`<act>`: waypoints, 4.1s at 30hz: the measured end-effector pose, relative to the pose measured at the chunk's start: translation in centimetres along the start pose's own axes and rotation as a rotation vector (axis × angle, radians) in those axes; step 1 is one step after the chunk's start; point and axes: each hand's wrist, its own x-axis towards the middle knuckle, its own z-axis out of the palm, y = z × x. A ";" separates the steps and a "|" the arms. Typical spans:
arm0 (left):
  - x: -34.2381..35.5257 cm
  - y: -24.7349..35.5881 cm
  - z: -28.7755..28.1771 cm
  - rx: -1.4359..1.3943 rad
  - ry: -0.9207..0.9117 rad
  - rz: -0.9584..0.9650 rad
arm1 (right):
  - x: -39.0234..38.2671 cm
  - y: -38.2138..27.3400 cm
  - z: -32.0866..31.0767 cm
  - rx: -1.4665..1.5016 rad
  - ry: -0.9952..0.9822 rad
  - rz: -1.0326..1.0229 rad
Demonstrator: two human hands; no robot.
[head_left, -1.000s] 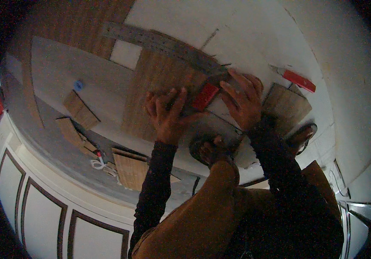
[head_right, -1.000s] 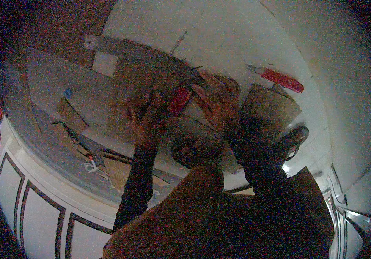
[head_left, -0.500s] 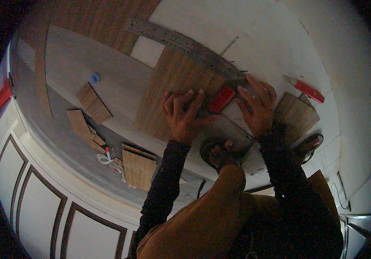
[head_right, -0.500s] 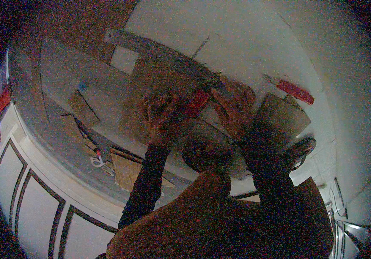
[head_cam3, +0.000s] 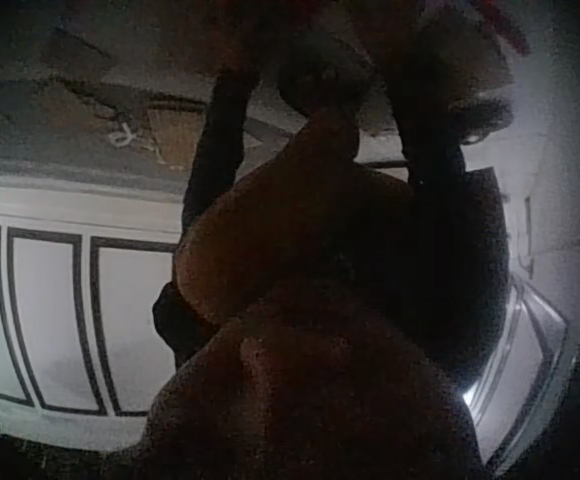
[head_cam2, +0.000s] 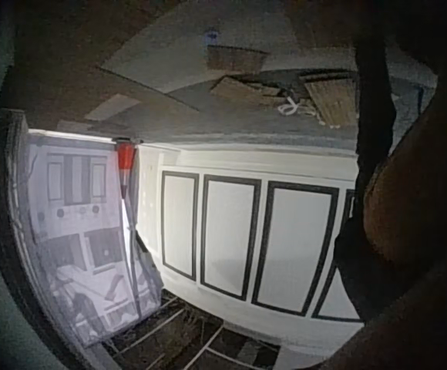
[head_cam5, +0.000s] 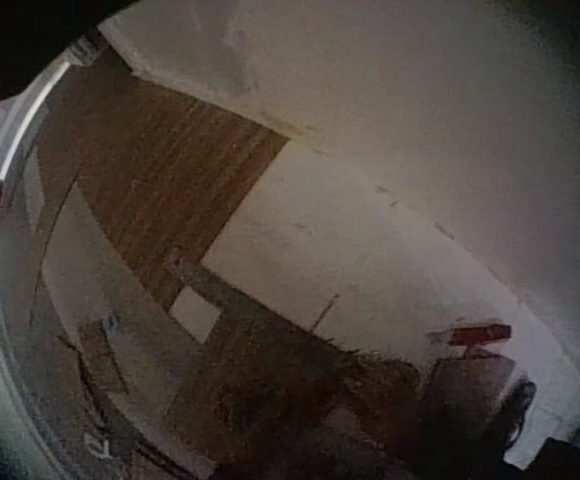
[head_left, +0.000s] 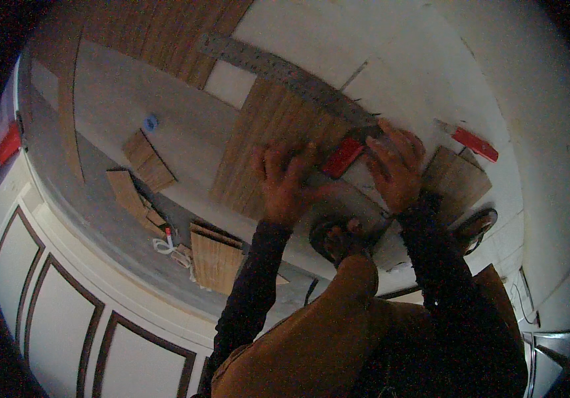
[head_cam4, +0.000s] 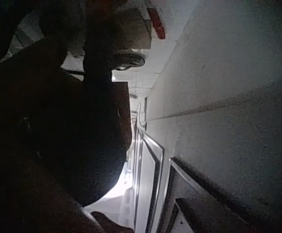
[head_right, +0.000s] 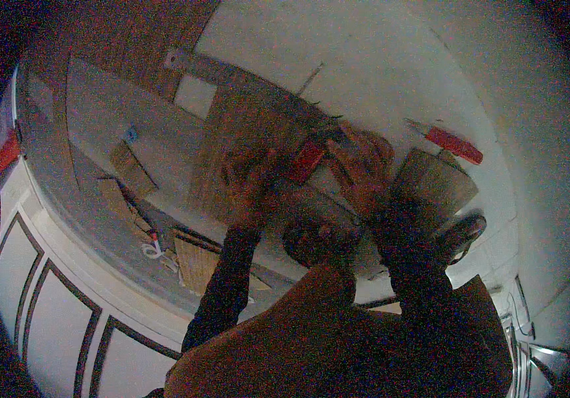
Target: The person scores a wood-patterned tile with a utility knife and a metal ruler, then picks up the tile and snaps the edge off by hand.
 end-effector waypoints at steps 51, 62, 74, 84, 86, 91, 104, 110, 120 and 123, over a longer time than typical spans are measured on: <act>-0.6 1.8 0.0 0.148 -0.153 0.266 | -3.3 1.1 -3.1 -0.018 0.012 0.074; -1.4 1.9 1.0 0.086 -0.195 0.230 | -4.8 3.9 -0.6 0.000 0.081 0.006; -1.3 1.8 0.4 0.197 -0.205 0.200 | -4.0 4.1 -1.5 -0.192 0.055 -0.105; -1.1 2.2 0.8 0.084 -0.172 0.168 | -4.6 4.9 -0.9 -0.197 0.095 -0.104; -1.0 2.2 1.0 0.079 -0.182 0.191 | -4.4 4.5 -1.5 -0.244 0.070 -0.115; 0.6 3.9 -0.6 0.053 -0.385 0.007 | -3.6 2.4 -2.3 -0.155 0.052 0.018; -0.8 3.0 1.1 0.104 -0.173 0.190 | -3.9 2.8 -2.2 -0.133 0.060 -0.015; -0.8 3.2 1.1 0.052 -0.121 0.169 | -4.0 2.6 -2.1 -0.100 0.047 0.031; -0.8 2.9 1.0 0.019 -0.157 0.153 | -4.2 2.8 -2.4 -0.086 -0.002 0.077; -0.6 2.9 0.7 0.051 -0.139 0.166 | -4.5 4.2 -2.2 -0.181 0.017 -0.087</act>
